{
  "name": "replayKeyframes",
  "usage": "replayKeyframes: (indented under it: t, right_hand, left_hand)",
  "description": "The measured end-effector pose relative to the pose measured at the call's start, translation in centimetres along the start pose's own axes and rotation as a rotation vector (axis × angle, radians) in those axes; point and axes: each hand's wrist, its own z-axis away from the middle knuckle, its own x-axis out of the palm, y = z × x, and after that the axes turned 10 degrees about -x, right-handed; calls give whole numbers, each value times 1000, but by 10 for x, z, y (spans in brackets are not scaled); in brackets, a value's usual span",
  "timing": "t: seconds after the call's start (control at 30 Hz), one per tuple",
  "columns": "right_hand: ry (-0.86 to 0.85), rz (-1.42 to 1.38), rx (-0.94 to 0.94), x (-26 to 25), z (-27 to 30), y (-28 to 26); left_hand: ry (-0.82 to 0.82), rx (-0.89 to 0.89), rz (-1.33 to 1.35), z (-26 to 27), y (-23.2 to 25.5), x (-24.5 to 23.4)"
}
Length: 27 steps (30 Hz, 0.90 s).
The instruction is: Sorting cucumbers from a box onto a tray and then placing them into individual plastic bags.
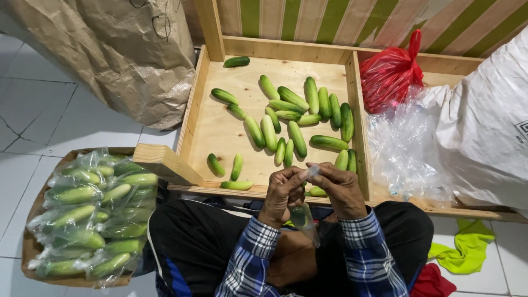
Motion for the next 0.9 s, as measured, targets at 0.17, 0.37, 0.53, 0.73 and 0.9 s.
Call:
replayKeyframes:
  t: [0.17,0.37,0.53,0.73,0.9]
  right_hand:
    - [40,33,1,-8,-3,9]
    - [47,330,-118,12,-10,-17]
    - [-51,459,-153,28,-19,-39]
    - [49,311,-96,12,-8,22]
    - [169,560,-38,20,32,28]
  left_hand:
    - [9,-7,-87,-1,-1,1]
    - [-54,59,-321,-14,0,-16]
    - [-84,220,-678,-20,26,-19]
    - [185,442,-1049,-19,14,-43]
    - [352,-236,-403,14,-25,-42]
